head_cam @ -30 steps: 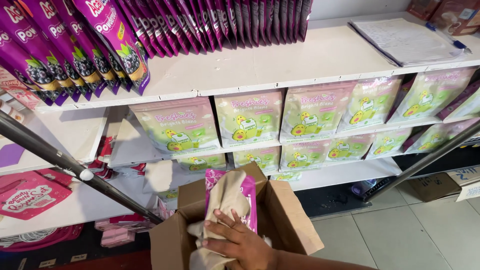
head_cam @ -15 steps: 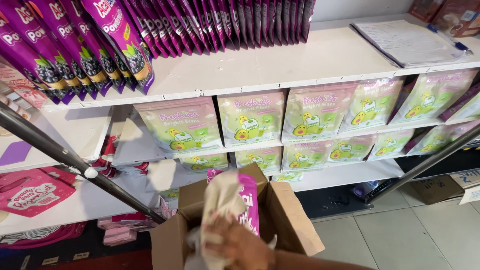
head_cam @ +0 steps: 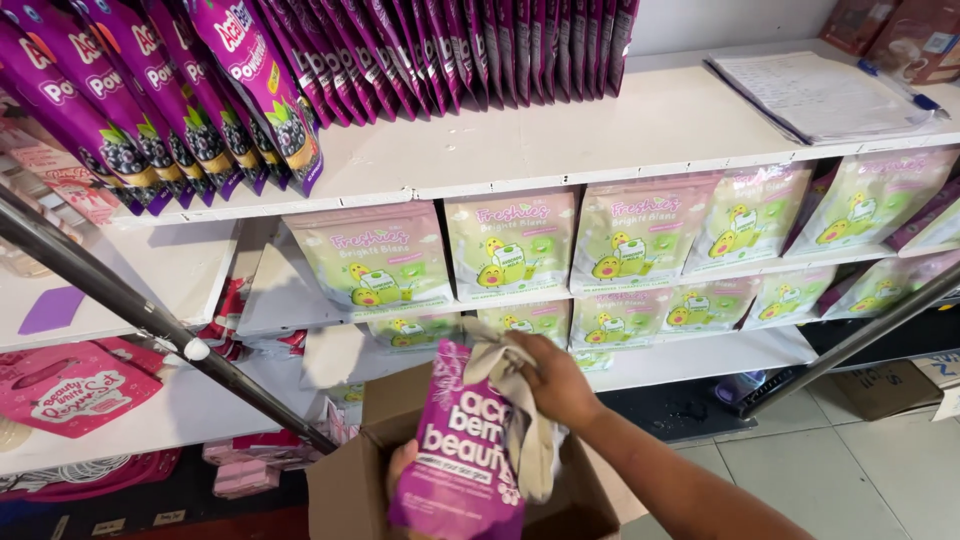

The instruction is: The person takes purple sachets from a cardboard box and places them on a shelf, arranging them in a row. They then use a pen to write on a notepad placed on the shelf. Finally, the person wipes a small box with a cloth and places it on the shelf.

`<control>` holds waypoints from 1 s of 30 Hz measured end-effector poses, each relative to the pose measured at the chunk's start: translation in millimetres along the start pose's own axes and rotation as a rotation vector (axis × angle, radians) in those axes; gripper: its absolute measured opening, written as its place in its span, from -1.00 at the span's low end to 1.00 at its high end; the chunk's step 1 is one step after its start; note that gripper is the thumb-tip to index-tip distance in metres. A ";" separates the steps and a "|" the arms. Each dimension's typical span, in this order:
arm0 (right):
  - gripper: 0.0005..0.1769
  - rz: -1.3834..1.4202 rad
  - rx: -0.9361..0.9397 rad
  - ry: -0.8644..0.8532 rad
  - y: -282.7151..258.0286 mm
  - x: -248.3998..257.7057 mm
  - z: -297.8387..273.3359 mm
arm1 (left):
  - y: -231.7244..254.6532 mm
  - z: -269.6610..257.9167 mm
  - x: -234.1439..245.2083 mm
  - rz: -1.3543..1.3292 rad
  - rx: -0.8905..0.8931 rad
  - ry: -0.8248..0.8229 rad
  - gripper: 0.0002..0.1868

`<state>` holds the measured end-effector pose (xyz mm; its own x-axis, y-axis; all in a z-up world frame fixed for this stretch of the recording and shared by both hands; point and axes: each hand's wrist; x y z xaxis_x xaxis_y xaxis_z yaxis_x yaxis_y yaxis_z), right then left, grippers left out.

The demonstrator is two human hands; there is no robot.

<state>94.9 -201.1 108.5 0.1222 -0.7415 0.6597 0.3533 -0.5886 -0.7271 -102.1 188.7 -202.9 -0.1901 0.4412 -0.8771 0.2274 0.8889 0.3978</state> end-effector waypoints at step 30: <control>0.18 0.087 0.540 0.178 -139.2 103.0 -0.9 | 13.3 35.7 -545.5 1.426 -1.589 -0.322 -0.47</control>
<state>57.5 -195.9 277.5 0.0308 -0.8500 0.5259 0.7784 -0.3097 -0.5461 38.7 -44.5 271.2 -0.4944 0.8449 0.2042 -0.7772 -0.5349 0.3314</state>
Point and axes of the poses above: each hand's wrist, its own z-axis towards the middle knuckle, its own x-axis out of the back of the hand, y = z × x, and after that the axes turned 4 degrees about -z, right-handed
